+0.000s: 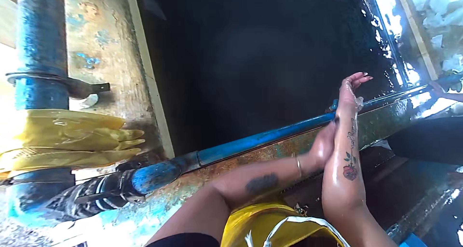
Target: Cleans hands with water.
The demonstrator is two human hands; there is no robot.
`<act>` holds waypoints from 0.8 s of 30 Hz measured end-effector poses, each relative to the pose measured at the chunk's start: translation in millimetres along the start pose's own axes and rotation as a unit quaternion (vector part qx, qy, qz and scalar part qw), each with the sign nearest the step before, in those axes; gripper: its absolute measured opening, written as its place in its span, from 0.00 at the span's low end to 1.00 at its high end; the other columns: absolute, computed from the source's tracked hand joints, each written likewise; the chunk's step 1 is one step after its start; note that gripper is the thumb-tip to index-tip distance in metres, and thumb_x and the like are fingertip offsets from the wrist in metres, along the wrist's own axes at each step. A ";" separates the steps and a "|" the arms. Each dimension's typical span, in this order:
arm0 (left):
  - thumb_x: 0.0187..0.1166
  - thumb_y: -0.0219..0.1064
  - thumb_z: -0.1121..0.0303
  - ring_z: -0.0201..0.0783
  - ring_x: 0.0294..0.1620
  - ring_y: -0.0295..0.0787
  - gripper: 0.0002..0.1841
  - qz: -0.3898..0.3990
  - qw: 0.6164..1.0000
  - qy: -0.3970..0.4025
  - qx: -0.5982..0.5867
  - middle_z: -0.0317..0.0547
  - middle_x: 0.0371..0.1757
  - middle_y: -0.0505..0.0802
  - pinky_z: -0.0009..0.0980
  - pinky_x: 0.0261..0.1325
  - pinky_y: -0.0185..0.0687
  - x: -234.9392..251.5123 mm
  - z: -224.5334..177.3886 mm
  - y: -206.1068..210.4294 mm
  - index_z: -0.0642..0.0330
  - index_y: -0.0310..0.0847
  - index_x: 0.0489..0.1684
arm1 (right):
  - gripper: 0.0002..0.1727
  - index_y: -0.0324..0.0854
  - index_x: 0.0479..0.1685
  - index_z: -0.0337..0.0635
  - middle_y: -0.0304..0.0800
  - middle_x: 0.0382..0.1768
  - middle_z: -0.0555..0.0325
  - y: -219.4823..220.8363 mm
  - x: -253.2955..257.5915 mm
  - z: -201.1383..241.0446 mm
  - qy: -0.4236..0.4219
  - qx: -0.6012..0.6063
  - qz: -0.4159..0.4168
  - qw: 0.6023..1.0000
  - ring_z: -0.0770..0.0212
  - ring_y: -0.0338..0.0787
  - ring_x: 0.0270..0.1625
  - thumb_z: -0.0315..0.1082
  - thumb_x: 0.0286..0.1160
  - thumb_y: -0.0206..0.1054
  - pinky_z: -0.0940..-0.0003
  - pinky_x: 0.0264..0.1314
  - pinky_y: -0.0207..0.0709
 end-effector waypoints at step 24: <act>0.89 0.30 0.35 0.37 0.49 0.90 0.34 -0.136 0.983 -0.083 -0.094 0.41 0.50 0.91 0.40 0.50 0.87 23.7 -35.5 -48.9 0.47 0.75 0.67 | 0.34 0.70 0.77 0.40 0.89 0.60 0.62 -15.7 -89.8 -23.6 0.126 -0.595 0.245 0.755 0.72 0.85 0.66 0.46 0.96 0.21 0.72 0.76 0.73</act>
Point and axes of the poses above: each hand's wrist, its own x-axis towards the middle knuckle, its own y-axis out of the palm, z = x × y, the point moved 6 cm from there along x, towards the middle knuckle
